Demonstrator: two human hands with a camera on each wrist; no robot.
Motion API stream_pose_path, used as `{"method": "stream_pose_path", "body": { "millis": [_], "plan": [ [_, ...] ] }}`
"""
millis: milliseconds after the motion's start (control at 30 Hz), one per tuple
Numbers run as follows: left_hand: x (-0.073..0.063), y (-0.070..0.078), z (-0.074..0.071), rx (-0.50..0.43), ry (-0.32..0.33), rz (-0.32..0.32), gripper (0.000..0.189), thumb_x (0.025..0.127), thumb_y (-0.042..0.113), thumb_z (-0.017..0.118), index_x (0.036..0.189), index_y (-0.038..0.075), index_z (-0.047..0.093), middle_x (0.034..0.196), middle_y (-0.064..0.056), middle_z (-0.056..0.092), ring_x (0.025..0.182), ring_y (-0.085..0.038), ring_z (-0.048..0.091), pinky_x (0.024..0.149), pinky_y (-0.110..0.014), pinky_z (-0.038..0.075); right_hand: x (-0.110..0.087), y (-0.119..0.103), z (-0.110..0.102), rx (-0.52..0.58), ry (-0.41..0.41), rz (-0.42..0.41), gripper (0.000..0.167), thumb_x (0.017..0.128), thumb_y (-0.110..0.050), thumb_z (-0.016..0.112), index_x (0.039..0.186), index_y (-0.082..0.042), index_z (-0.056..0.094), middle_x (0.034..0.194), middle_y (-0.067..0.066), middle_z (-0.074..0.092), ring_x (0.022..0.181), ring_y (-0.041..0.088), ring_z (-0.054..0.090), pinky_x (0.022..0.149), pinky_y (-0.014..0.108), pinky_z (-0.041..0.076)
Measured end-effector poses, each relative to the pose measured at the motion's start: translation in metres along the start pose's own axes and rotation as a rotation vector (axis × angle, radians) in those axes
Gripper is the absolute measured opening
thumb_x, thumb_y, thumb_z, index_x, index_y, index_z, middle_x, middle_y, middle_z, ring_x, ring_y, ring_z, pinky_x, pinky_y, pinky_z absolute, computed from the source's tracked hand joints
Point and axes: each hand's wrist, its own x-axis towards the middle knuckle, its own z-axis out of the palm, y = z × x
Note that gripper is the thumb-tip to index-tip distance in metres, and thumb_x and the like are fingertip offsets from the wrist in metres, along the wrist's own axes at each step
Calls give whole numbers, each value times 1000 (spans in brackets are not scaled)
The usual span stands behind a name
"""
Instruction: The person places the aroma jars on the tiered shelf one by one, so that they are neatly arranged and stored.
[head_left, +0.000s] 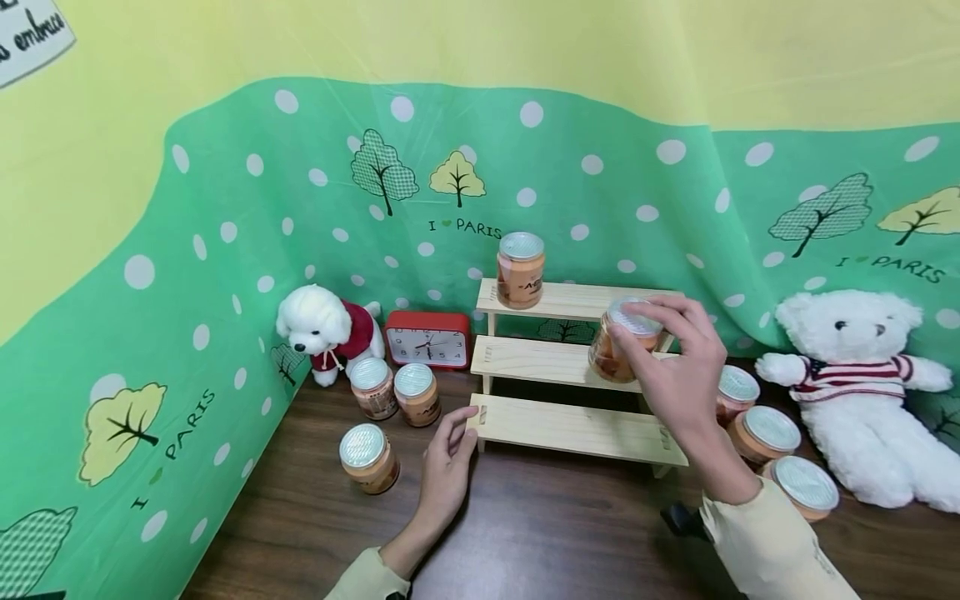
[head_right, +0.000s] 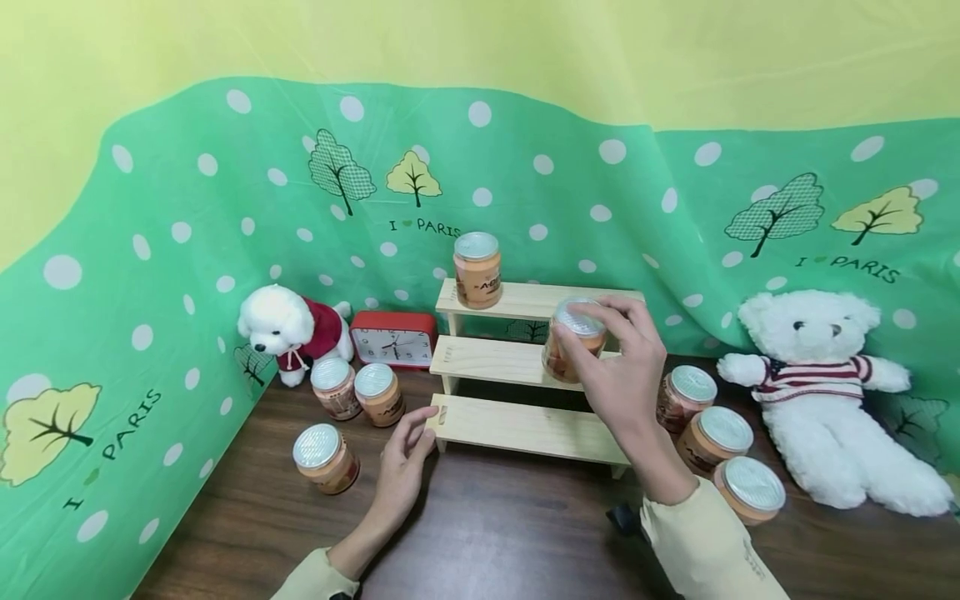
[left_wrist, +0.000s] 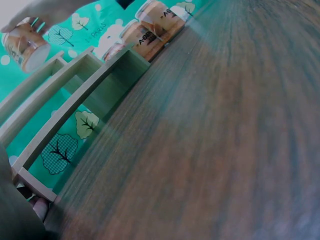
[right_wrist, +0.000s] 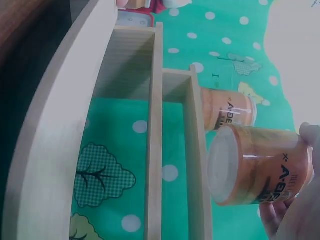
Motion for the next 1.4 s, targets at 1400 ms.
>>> {"method": "stream_pose_path", "body": {
  "millis": [1400],
  "plan": [
    [0,-1,-1,-14,-6,-126,28,111,12,67,137,20,73,136,-6,79,124,-17,75,102,-31,60,48,19,39,-8,-32,95,28,93,-8,91,117,4,83,121,25,68,106,4,56,84,21,46]
  ]
}}
